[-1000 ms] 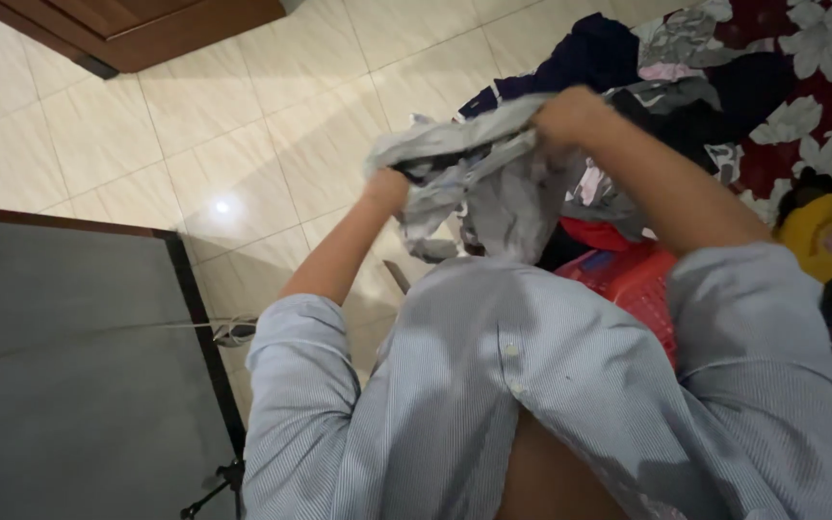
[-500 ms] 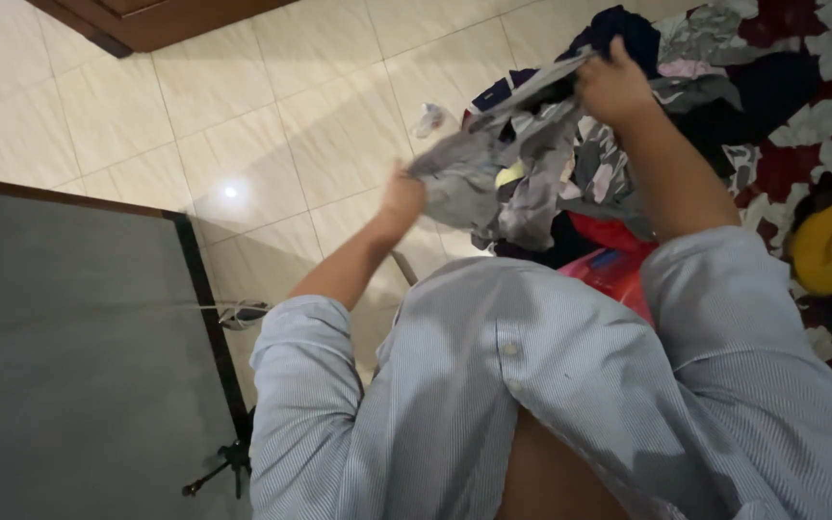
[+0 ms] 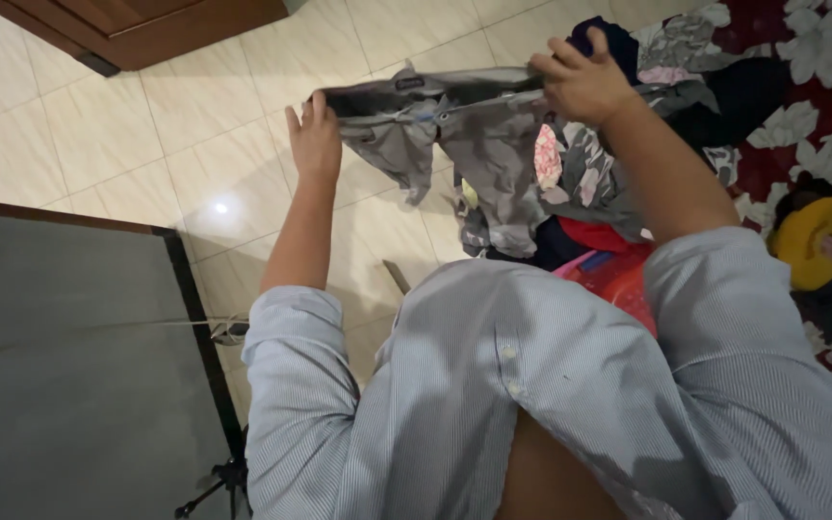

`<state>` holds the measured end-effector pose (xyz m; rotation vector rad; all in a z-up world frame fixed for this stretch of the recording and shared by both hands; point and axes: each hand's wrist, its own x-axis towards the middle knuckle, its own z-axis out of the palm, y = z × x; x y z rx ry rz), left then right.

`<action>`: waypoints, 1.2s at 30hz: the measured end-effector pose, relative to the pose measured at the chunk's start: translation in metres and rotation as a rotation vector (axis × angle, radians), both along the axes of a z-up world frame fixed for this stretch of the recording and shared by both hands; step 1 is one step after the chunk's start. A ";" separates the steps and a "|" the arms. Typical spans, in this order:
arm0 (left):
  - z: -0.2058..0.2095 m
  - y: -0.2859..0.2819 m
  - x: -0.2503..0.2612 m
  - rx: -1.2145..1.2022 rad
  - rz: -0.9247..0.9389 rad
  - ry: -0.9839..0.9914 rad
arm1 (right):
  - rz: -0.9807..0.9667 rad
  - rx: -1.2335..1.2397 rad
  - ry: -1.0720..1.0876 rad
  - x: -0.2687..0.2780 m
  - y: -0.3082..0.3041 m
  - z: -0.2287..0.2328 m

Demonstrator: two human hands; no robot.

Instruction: The recorder folds various pieces of laundry, including a patterned black cloth, socks, a brown shirt, a white t-shirt, and gray trousers.

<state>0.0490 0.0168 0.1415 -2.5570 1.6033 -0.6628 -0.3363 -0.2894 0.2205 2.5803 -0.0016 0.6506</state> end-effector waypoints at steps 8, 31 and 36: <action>0.060 0.001 0.005 -0.276 -0.111 -0.123 | 0.024 0.301 0.236 0.001 -0.035 -0.031; 0.085 0.023 -0.002 -0.823 -0.096 1.251 | -0.122 1.797 -0.009 -0.004 -0.007 0.033; 0.131 0.054 -0.002 -0.593 -0.347 2.041 | -0.004 1.887 0.335 -0.036 -0.024 0.040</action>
